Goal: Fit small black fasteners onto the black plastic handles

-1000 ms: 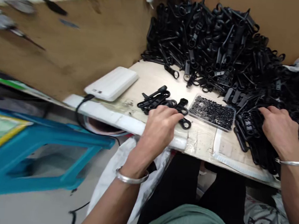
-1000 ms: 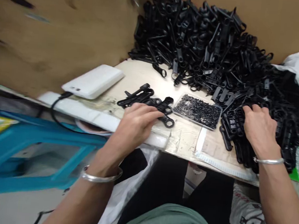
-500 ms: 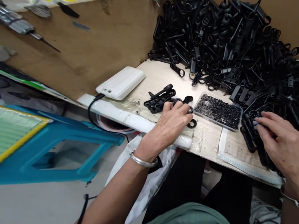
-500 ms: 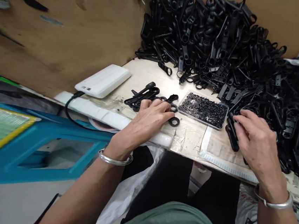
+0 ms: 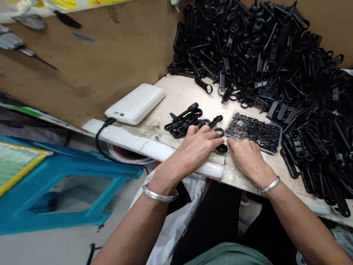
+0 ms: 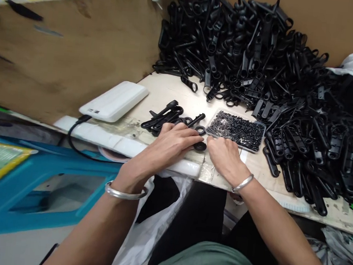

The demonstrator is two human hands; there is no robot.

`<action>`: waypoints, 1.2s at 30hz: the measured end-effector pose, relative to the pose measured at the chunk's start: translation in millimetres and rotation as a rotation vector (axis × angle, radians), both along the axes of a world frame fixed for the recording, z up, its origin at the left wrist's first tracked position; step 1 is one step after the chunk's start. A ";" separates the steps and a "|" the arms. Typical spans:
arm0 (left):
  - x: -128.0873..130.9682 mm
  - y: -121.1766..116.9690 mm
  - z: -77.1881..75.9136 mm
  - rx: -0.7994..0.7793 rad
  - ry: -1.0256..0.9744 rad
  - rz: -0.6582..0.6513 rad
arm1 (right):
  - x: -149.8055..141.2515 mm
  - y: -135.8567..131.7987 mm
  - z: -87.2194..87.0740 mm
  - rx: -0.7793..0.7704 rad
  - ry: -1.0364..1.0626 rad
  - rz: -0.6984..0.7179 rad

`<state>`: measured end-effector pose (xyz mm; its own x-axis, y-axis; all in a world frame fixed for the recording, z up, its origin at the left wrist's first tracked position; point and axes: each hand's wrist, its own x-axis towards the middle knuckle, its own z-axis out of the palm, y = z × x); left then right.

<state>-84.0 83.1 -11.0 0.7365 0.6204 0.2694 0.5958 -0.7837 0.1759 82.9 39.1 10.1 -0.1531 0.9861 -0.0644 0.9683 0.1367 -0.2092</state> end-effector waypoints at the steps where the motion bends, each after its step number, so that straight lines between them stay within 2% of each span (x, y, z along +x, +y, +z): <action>1: -1.2 1.7 -2.2 0.008 -0.019 0.002 | -2.2 1.1 -0.7 0.004 -0.022 -0.012; 5: -0.9 1.3 -5.9 0.083 -0.126 0.063 | 0.1 -5.1 -2.3 0.020 -0.022 -0.048; 8: 8.8 -11.1 -4.0 0.186 -0.219 0.117 | 12.3 -18.4 -2.0 0.024 -0.020 -0.069; 10: 20.8 -23.6 -1.8 0.249 -0.193 0.109 | 25.6 -29.9 -0.9 0.047 0.011 -0.113; 12: 35.5 -36.2 0.0 0.285 -0.103 0.074 | 42.0 -42.3 -0.4 0.080 0.158 -0.228; 15: 56.2 -50.9 1.0 0.282 0.037 0.012 | 66.8 -59.7 -2.5 0.063 0.536 -0.432; 18: 67.1 -59.4 -0.5 0.251 0.124 -0.025 | 83.9 -73.4 -6.6 -0.005 0.773 -0.501; 21: 66.7 -63.5 -2.8 0.216 0.107 -0.020 | 91.7 -82.8 -8.3 -0.050 0.907 -0.523; 24: 60.4 -67.5 -3.4 0.125 -0.034 0.001 | 93.0 -90.4 -5.6 -0.118 0.996 -0.515; 26: 56.6 -73.5 -3.6 0.046 -0.230 -0.020 | 91.3 -95.7 -2.4 -0.186 1.027 -0.476; 31: 57.7 -102.2 -13.5 -0.235 -0.760 -0.224 | 79.8 -107.4 1.3 -0.489 1.101 -0.297; 33: 61.1 -112.7 -20.3 -0.314 -0.865 -0.204 | 74.3 -109.6 -0.7 -0.586 1.140 -0.276; 36: 64.2 -119.9 -27.6 -0.342 -0.926 -0.132 | 68.4 -109.3 -4.0 -0.622 1.180 -0.299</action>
<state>-19.8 -36.8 -38.6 0.3947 0.7006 0.5945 0.0213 -0.6538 0.7564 151.3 -70.2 6.1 -0.2133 0.8473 -0.4864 0.1487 -0.4639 -0.8733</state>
